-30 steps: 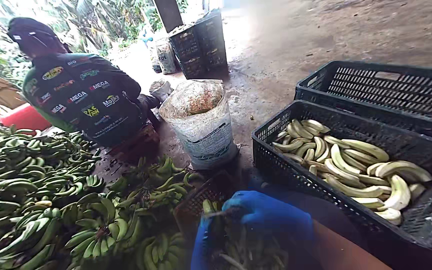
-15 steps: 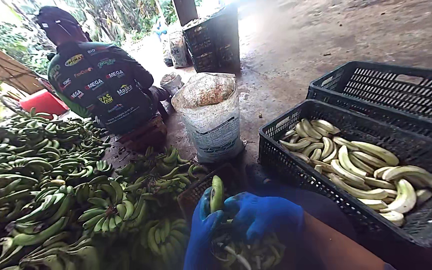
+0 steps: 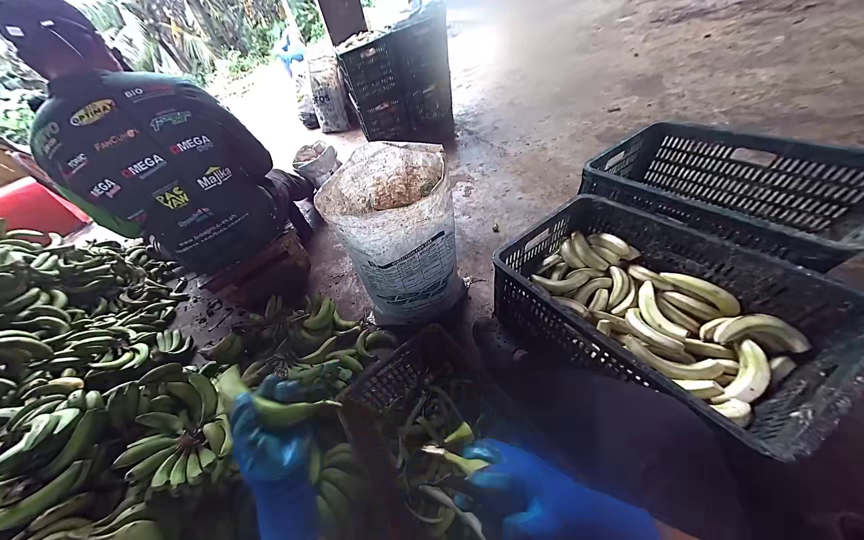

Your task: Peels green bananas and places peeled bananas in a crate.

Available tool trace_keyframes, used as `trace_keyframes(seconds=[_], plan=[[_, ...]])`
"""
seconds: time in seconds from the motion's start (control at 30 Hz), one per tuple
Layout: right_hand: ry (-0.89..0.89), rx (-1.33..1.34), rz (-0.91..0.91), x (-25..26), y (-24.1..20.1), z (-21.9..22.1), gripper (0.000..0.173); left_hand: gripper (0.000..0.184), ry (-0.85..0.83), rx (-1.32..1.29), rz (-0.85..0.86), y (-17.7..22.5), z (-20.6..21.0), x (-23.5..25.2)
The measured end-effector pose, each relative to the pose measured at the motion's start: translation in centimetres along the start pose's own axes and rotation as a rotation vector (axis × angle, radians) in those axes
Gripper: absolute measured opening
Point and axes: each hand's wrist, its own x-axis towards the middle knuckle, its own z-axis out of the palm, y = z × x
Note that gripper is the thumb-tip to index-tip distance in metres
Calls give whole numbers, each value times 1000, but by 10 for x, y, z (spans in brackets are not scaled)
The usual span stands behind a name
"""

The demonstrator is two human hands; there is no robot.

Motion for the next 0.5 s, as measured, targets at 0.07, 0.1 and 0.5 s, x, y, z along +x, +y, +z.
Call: trace_keyframes(seconds=[0.07, 0.1, 0.5], plan=[[-31, 188, 145, -3, 15, -4, 38, 28, 108, 65, -19, 6, -2, -7], [-56, 222, 266, 0, 23, -5, 38, 22, 120, 119, -88, 2, 2, -17], [453, 569, 480, 46, 10, 31, 43, 64, -14, 222, -126, -1, 58, -88]])
